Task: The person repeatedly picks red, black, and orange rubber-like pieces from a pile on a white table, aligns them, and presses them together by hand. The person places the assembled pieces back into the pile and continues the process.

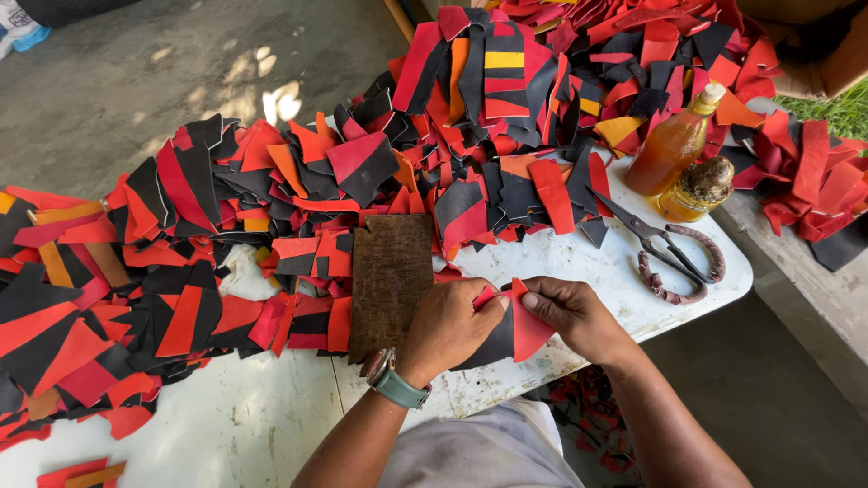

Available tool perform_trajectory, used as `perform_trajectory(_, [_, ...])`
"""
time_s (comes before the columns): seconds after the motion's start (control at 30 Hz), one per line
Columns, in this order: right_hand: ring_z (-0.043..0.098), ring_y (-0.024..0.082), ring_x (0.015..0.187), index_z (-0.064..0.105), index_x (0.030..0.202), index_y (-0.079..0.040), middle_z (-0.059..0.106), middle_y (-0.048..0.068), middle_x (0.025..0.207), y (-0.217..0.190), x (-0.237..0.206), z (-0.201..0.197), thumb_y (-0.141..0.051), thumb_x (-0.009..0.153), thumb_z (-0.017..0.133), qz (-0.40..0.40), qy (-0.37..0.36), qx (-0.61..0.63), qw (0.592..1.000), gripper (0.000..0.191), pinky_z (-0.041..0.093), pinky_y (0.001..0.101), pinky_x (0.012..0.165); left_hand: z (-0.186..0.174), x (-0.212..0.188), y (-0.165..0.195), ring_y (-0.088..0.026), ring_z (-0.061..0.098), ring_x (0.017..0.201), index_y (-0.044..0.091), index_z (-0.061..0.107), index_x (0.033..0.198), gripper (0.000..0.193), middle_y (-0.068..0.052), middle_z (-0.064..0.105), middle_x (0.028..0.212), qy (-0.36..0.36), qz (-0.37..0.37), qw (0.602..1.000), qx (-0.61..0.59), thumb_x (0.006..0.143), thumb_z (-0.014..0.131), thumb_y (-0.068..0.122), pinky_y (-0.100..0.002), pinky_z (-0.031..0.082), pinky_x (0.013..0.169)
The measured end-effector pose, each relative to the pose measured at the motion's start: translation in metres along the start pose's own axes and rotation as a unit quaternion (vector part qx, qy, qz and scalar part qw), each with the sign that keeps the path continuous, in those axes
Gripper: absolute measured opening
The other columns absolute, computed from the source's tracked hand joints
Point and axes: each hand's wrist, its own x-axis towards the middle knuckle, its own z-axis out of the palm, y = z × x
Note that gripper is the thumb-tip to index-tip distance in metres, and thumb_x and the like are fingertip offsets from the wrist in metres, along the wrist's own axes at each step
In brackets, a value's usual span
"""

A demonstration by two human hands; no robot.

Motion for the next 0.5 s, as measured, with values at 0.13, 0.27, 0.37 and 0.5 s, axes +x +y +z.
perform_trajectory(0.13, [0.059,0.005,0.079,0.074,0.115,-0.002,0.076,0.003,0.085,-0.011,-0.008,0.02,-0.019,0.1,0.062,-0.05,0.073,-0.12,0.989,0.026,0.055,0.0269,0.074,0.01,-0.001,-0.002,-0.038,0.065,0.062,0.003,0.063,0.075,0.022,-0.019,0.063,0.065,0.053,0.043,0.998,-0.011,0.086,0.067,0.022,-0.049,0.05,0.058])
perform_trajectory(0.27, [0.069,0.011,0.07,0.073,0.116,-0.006,0.074,0.012,0.079,-0.017,-0.008,0.036,-0.018,0.097,0.062,-0.012,0.158,-0.278,0.948,0.025,0.057,0.0299,0.071,0.024,-0.003,-0.014,-0.04,0.065,0.069,0.002,0.063,0.079,0.019,-0.019,0.064,0.069,0.089,0.09,0.991,0.041,0.087,0.067,0.019,-0.05,0.05,0.064])
perform_trajectory(0.37, [0.071,0.026,0.078,0.073,0.112,-0.003,0.079,0.015,0.085,-0.015,-0.006,0.024,-0.018,0.095,0.066,0.0,0.101,-0.238,0.966,0.023,0.058,0.033,0.073,0.03,0.006,-0.026,-0.04,0.067,0.079,0.002,0.067,0.088,0.021,-0.02,0.066,0.077,-0.012,0.05,0.997,0.049,0.09,0.071,0.023,-0.049,0.052,0.071])
perform_trajectory(0.5, [0.071,0.033,0.087,0.069,0.117,0.0,0.071,0.018,0.1,0.001,-0.012,0.0,-0.013,0.082,0.072,-0.161,0.169,-0.362,0.903,0.037,0.055,0.0407,0.075,0.045,0.01,-0.029,-0.042,0.064,0.089,-0.007,0.064,0.113,0.054,-0.023,0.064,0.107,0.013,0.073,0.987,0.142,0.072,0.084,0.021,-0.05,0.052,0.074])
